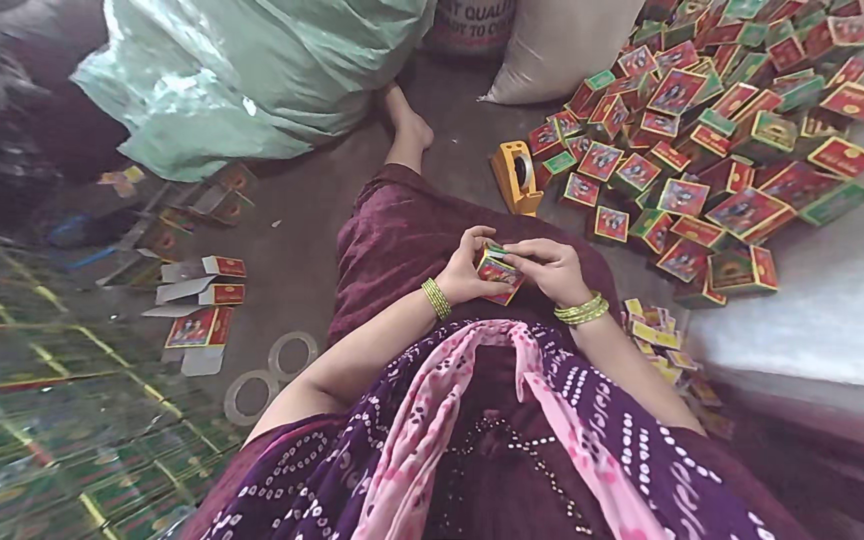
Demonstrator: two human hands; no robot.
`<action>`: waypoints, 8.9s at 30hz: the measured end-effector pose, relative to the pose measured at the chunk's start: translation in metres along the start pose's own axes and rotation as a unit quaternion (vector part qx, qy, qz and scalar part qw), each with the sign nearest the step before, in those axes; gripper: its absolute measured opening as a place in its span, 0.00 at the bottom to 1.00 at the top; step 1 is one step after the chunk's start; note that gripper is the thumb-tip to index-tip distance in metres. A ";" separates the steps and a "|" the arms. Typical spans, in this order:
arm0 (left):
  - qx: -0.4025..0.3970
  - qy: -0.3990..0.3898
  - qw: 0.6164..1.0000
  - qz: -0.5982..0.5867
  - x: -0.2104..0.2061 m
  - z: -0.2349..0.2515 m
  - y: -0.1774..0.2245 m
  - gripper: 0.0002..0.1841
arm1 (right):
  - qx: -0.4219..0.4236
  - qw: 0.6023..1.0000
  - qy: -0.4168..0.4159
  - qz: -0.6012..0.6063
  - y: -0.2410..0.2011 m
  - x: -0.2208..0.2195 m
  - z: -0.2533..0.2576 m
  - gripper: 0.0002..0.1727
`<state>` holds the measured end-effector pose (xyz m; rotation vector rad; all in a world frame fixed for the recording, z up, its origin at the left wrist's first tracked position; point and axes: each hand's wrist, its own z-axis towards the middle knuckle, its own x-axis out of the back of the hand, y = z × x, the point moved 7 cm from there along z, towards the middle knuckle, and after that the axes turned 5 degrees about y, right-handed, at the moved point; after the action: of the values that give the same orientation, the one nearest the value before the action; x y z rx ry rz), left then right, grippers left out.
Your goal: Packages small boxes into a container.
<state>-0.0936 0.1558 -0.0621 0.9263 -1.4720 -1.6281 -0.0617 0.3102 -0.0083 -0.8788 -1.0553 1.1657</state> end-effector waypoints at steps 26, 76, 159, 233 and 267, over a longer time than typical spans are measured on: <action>0.107 0.136 0.977 -0.121 0.036 0.018 -0.011 0.14 | -0.292 0.886 0.021 -0.359 0.133 0.099 0.144 0.24; 0.062 0.143 0.985 0.072 0.041 0.023 -0.009 0.21 | -0.334 0.940 0.027 0.069 0.041 -0.040 0.044 0.16; -0.080 0.196 0.977 0.037 0.064 -0.025 0.101 0.19 | 0.018 0.996 -0.085 0.029 -0.034 -0.031 0.017 0.45; -0.175 0.074 0.981 0.046 0.012 -0.023 0.029 0.27 | -0.286 0.919 0.097 0.252 0.015 -0.001 -0.019 0.18; -0.005 -0.046 0.996 -0.082 0.000 -0.025 0.019 0.45 | 0.052 0.990 -0.094 -0.097 -0.049 -0.003 -0.008 0.07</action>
<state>-0.0703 0.1428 -0.0450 1.0004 -1.4796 -1.8177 -0.0404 0.2972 0.0349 -0.5794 -1.1930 1.1441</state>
